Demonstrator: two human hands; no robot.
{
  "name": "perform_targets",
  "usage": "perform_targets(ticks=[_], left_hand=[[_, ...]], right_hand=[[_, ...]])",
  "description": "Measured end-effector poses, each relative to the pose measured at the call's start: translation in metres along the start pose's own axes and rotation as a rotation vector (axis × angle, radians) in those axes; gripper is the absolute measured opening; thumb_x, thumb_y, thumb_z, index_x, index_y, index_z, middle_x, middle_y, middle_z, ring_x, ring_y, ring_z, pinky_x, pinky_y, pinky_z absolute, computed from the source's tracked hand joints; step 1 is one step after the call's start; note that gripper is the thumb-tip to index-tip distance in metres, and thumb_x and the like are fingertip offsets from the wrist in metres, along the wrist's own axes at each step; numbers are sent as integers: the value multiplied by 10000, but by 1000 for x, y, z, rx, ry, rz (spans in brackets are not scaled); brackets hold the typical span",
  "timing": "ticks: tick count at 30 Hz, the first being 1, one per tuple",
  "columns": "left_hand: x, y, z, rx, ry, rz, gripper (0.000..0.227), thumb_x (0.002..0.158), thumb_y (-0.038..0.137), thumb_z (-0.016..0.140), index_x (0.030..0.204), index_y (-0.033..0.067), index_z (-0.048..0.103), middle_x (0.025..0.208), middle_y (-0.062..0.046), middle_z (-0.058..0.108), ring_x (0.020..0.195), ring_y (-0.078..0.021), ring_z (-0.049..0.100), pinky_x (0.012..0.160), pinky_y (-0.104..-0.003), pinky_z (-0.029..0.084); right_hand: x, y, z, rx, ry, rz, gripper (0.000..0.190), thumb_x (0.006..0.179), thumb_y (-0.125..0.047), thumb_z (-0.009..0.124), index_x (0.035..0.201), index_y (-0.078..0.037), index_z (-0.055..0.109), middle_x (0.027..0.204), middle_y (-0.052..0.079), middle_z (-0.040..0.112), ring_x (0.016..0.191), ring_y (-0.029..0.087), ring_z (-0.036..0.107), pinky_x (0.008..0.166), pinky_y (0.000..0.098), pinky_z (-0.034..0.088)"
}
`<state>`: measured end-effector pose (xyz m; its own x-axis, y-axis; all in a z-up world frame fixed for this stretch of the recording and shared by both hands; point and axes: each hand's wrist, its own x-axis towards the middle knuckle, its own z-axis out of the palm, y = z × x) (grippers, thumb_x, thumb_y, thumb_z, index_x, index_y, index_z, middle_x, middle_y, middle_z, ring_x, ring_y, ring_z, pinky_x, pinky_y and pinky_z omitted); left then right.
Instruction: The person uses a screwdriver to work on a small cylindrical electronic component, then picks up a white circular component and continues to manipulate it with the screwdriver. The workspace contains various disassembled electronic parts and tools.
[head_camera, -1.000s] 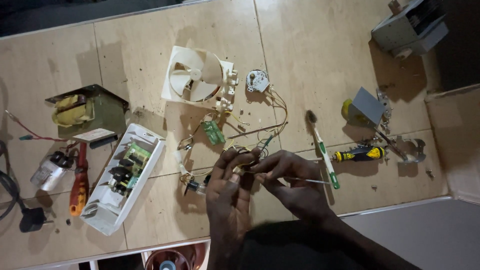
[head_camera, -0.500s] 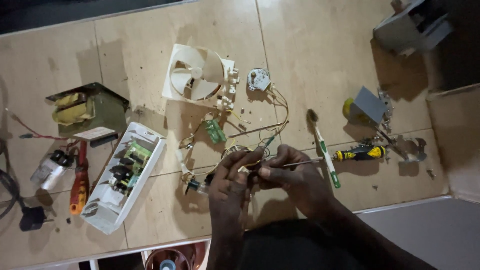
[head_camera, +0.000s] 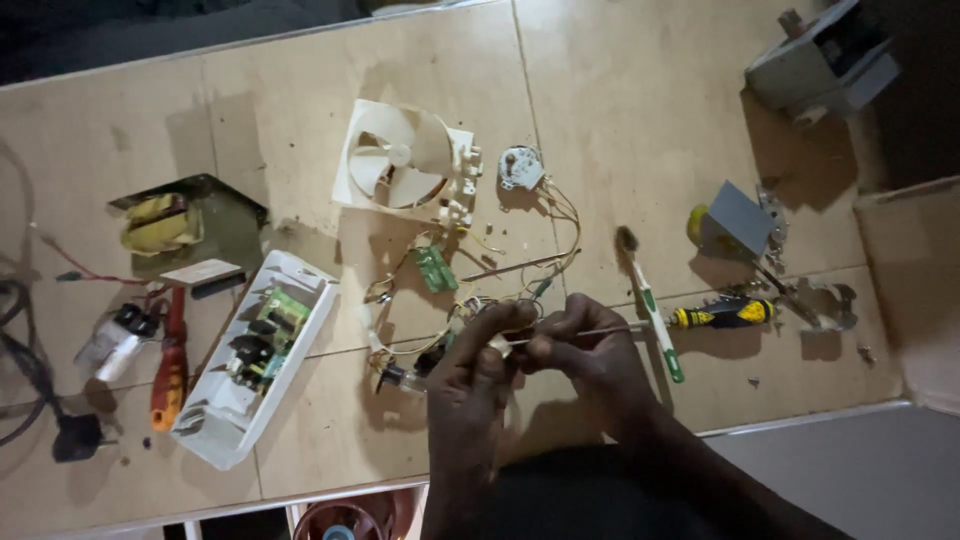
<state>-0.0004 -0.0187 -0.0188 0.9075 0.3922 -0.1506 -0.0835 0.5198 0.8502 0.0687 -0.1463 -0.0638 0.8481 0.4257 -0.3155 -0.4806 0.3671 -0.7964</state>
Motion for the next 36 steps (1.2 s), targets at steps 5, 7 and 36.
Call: perform_targets(ticks=[5,7,36], left_hand=[[1,4,-4,210,47,-55,303,933,129,632,1216,43,694,1203,-158,773,1145,-273,738,937,-374,631],[3,-9,-7,154,93,-34,326,896,172,730,1175,8,689,1142,-197,793,1092,-302,768,899,-368,642],[-2,2,3,109,190,-76,314,809,-89,676,1117,-28,680,1094,-232,811,1072,-362,798,881,-431,678]], right_hand=[[-2,-16,5,71,-72,111,309,858,-29,767,817,-120,474,802,154,722,725,250,725,664,351,595],[-2,-16,3,92,-82,122,314,866,-36,760,829,-109,457,830,186,737,729,256,720,672,347,579],[-20,-26,12,-176,-259,-531,272,856,159,720,1000,-68,682,1086,232,736,1074,322,758,917,405,669]])
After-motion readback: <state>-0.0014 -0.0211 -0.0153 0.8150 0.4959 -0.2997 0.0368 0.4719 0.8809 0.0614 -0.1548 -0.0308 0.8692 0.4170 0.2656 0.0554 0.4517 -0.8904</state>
